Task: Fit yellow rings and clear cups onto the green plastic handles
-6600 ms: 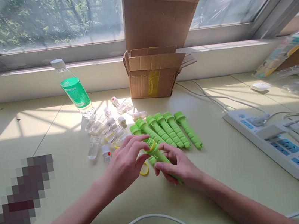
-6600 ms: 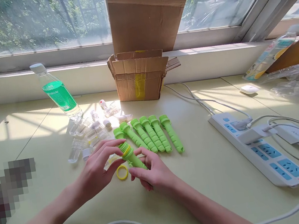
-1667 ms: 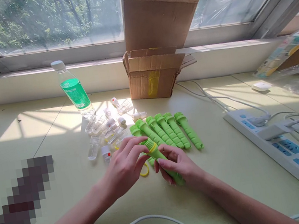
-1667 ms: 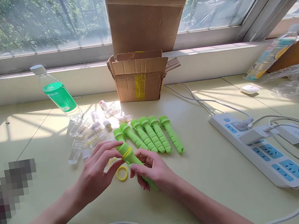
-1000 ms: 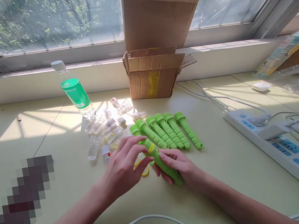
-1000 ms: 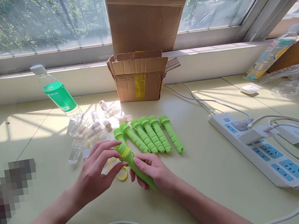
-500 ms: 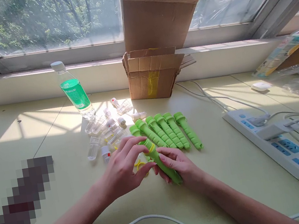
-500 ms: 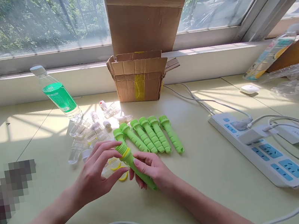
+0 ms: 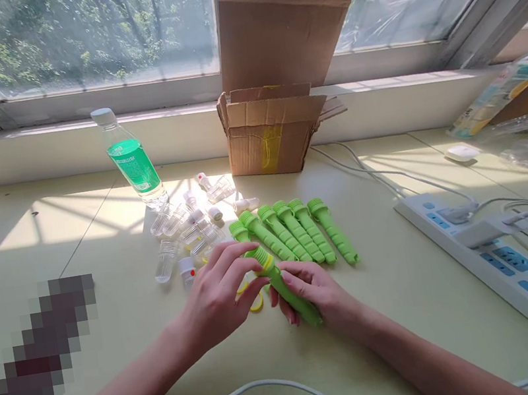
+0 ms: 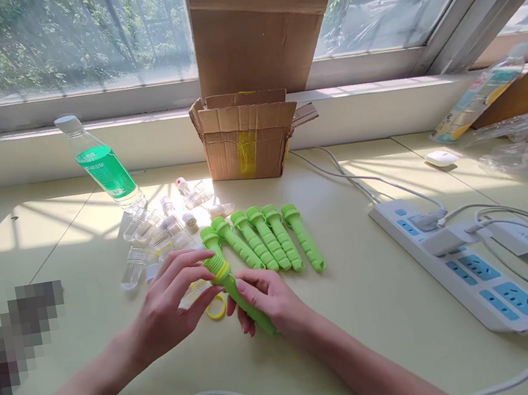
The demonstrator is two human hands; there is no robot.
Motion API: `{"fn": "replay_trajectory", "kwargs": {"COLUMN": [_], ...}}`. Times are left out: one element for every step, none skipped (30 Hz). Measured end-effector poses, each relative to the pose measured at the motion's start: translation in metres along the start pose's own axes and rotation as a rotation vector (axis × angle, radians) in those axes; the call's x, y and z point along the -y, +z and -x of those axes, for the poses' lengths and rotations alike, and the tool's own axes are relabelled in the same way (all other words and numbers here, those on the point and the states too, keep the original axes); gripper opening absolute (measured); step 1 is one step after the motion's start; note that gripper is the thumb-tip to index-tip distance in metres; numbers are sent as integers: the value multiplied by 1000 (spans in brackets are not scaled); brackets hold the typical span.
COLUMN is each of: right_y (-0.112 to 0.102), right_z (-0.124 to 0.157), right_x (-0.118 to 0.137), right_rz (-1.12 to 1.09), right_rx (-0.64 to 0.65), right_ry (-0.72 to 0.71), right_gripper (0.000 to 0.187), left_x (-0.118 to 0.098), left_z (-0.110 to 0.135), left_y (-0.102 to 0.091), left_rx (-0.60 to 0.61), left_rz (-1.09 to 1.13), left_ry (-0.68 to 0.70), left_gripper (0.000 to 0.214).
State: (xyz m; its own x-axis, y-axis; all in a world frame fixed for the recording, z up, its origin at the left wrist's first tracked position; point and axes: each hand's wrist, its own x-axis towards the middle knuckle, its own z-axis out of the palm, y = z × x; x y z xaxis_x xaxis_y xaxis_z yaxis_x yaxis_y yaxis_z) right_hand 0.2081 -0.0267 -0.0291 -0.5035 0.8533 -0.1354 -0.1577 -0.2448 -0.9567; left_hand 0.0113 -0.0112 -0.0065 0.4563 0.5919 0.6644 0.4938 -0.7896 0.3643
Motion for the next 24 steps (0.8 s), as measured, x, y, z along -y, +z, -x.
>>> {"fn": "replay_trajectory", "kwargs": {"right_y": [0, 1, 1, 0, 0, 0, 0, 0, 0, 0, 0, 0, 1, 1, 1, 2, 2, 3, 3, 3, 3, 3, 3, 2], "right_z": [0, 1, 1, 0, 0, 0, -1, -1, -1, -2, -2, -2, -2, -1, -1, -1, 0, 0, 1, 1, 1, 1, 1, 1], "right_x": [1, 1, 1, 1, 0, -2, -3, -5, -6, -6, -6, -6, -5, -4, -2, -1, 0, 1, 1, 1, 1, 1, 1, 0], "right_rz": [6, 9, 10, 8, 6, 3, 0, -3, -7, -11, -12, -12, -9, -7, -2, 7, 15, 18, 16, 10, -2, -20, -39, -56], "right_rx": [2, -1, -6, -14, -24, -35, -49, -66, -80, -86, -80, -67, -47, -27, -7, 9, 22, 30, 34, 37, 37, 34, 26, 13], "right_ry": [4, 9, 14, 16, 20, 28, 38, 48, 56, 60, 55, 39, 17, -7, -22, -30, -27, -16, -1, 13, 23, 26, 26, 20], "right_gripper": [34, 34, 34, 32, 30, 28, 29, 32, 33, 33, 31, 28, 26, 24, 24, 25, 27, 30, 32, 33, 34, 33, 33, 32], "left_x": [0, -1, -1, 0, 0, 0, 1, 1, 1, 1, 1, 1, 1, 0, 0, 0, -1, -1, 0, 0, 0, 0, 0, 1], "left_z": [-1, -1, -1, -1, -1, 0, 0, 1, 1, 2, 2, 2, 2, 2, 2, 2, 1, 1, 1, 1, 1, 1, 2, 3], "left_y": [-1, -1, -1, 0, 0, 1, 2, 2, 3, 2, 2, 1, 1, 0, 0, -1, -1, -1, 0, 0, 0, 0, 1, 1], "left_rx": [11, 20, 22, 18, 13, 5, -3, -6, -3, 4, 15, 28, 39, 44, 45, 43, 37, 28, 20, 12, 5, -1, -5, -6], "left_rz": [-1, -6, -13, -22, -31, -38, -42, -43, -40, -33, -24, -15, -7, -2, -2, -7, -16, -27, -39, -50, -60, -67, -73, -78], "left_ry": [2, 4, 3, 2, 1, -1, -3, -8, -13, -18, -20, -20, -21, -21, -22, -24, -25, -24, -22, -21, -22, -25, -32, -39], "left_gripper": [15, 15, 14, 13, 11, 10, 10, 10, 11, 12, 13, 14, 15, 16, 16, 15, 14, 13, 12, 11, 11, 11, 11, 11]}}
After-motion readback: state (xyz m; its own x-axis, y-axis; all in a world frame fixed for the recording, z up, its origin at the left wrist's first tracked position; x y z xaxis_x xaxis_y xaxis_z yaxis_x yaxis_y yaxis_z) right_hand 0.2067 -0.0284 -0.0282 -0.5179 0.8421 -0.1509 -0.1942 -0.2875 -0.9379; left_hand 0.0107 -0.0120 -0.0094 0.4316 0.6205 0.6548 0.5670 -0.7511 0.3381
